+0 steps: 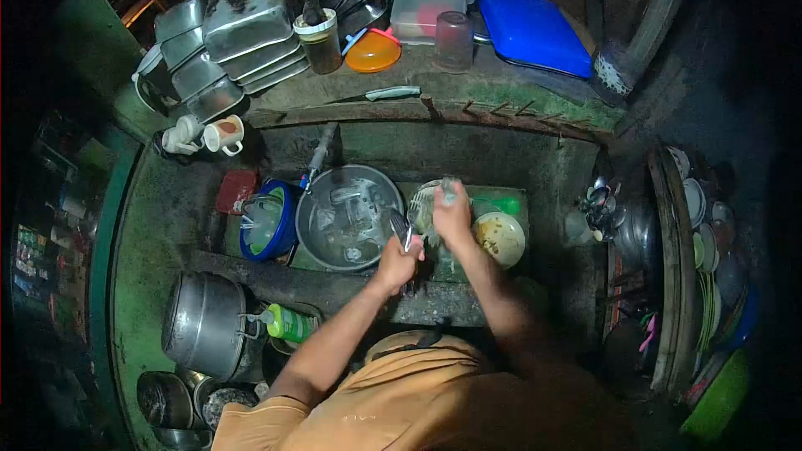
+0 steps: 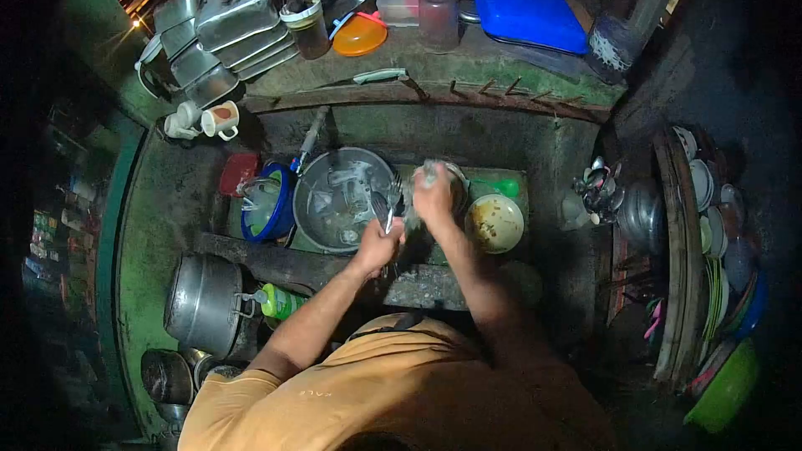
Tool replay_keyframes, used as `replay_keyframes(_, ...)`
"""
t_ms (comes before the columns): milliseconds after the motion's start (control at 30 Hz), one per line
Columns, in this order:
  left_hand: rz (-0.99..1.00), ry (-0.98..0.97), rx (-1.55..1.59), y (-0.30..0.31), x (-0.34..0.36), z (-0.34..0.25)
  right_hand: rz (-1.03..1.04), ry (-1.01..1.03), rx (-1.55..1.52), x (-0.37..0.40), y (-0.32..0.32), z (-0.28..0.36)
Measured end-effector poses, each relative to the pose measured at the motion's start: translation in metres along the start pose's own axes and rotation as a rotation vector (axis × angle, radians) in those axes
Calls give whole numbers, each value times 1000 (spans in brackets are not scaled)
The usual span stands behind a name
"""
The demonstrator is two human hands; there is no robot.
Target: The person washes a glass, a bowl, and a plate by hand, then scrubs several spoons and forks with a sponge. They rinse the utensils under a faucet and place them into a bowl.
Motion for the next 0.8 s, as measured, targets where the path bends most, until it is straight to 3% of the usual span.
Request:
replay_keyframes(33, 17, -8, -79, 1, -4, 0, -27, 79, 136, -7, 3, 6)
replay_keyframes(100, 12, -57, -60, 1, -7, -15, 43, 94, 127, -16, 6, 19)
replay_keyframes(167, 40, 16, -58, 1, -8, -21, 164, 65, 305, -21, 0, 26)
replay_keyframes(200, 43, 41, -60, 2, -12, -17, 19, 190, 364, -28, 2, 29)
replay_keyframes(333, 28, -8, -119, 14, -14, -8, -56, 85, 356, -57, 33, 28)
replay_keyframes(367, 27, -6, -119, 14, -11, -7, -167, 87, 222, -78, 37, 0)
replay_keyframes(433, -71, 82, 2, 23, -4, -1, -74, -200, -293, -86, 33, -45)
replay_keyframes(467, -95, 73, 43, 28, -8, 13, 64, -479, -606, -57, 28, -32)
replay_keyframes(500, -97, 71, 46, 26, -11, 19, 230, -480, -716, -46, 6, -43)
replay_keyframes(533, -136, -58, 38, 27, -14, 12, 398, -478, -822, -33, -16, -51)
replay_keyframes(567, -177, -186, 30, 29, -15, 1, 426, -642, -914, 0, -21, -30)
replay_keyframes(633, -159, -147, -133, 23, -14, 0, 705, -551, -937, 32, -51, -21)
replay_keyframes(700, -16, 0, -6, 2, -12, 14, 704, -582, -921, 47, -63, -25)
replay_keyframes(733, -133, 42, 108, 6, -8, 17, 724, -581, -919, 49, -68, -24)
replay_keyframes(800, -172, -25, 110, 24, -6, 24, 468, -391, -474, 25, -51, -38)
Point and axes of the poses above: each hand's wrist, its own x-axis away from the middle knuckle, its own y-axis out of the back of the hand, z = x × y, the point moved 10 cm from there along -x, towards the middle knuckle, and after that the axes turned 5 degrees about x, right-handed, at the moved point
